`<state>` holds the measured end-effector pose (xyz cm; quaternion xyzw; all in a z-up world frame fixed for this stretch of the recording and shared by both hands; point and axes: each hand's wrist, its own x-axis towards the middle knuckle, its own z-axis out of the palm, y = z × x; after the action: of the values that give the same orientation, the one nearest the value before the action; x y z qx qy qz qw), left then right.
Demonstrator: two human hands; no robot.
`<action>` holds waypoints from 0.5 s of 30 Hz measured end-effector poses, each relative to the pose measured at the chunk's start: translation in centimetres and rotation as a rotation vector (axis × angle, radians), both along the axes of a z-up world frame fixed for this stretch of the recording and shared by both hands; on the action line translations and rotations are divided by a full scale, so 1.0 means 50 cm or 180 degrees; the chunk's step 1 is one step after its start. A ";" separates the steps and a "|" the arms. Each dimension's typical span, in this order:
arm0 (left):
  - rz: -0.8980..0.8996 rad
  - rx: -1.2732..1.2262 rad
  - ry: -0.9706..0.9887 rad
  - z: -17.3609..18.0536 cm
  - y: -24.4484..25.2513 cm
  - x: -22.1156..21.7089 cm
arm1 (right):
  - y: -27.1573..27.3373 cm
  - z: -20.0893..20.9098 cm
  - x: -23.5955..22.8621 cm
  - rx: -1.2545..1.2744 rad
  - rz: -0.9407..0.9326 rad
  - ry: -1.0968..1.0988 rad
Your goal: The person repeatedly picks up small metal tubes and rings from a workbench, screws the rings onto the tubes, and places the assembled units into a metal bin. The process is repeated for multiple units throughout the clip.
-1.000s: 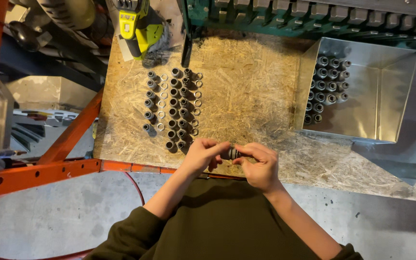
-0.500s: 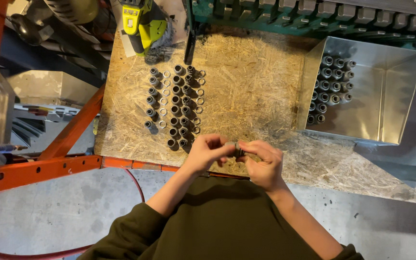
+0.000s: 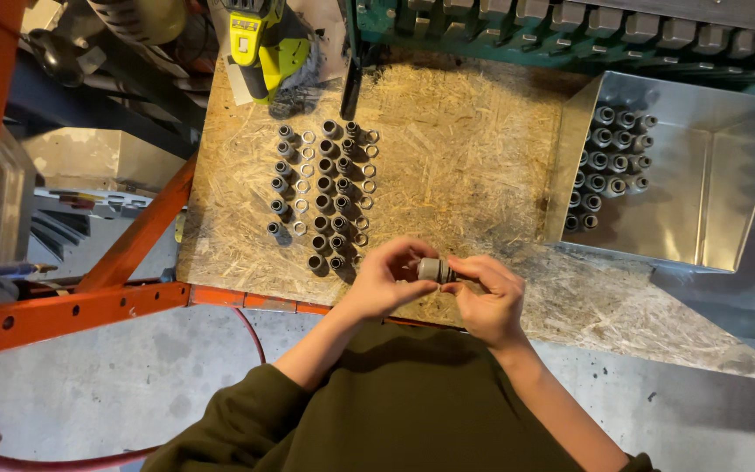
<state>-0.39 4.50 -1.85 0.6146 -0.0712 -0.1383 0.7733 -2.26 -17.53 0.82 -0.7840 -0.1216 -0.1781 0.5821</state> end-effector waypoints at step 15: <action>-0.0442 0.0479 0.2419 0.019 -0.036 0.072 | -0.017 -0.004 0.024 -0.0397 0.0006 -0.0469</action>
<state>3.21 2.69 -0.90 0.5683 0.1892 -0.4128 0.6862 -1.08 -18.40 0.64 -0.8034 -0.1757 -0.2268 0.5218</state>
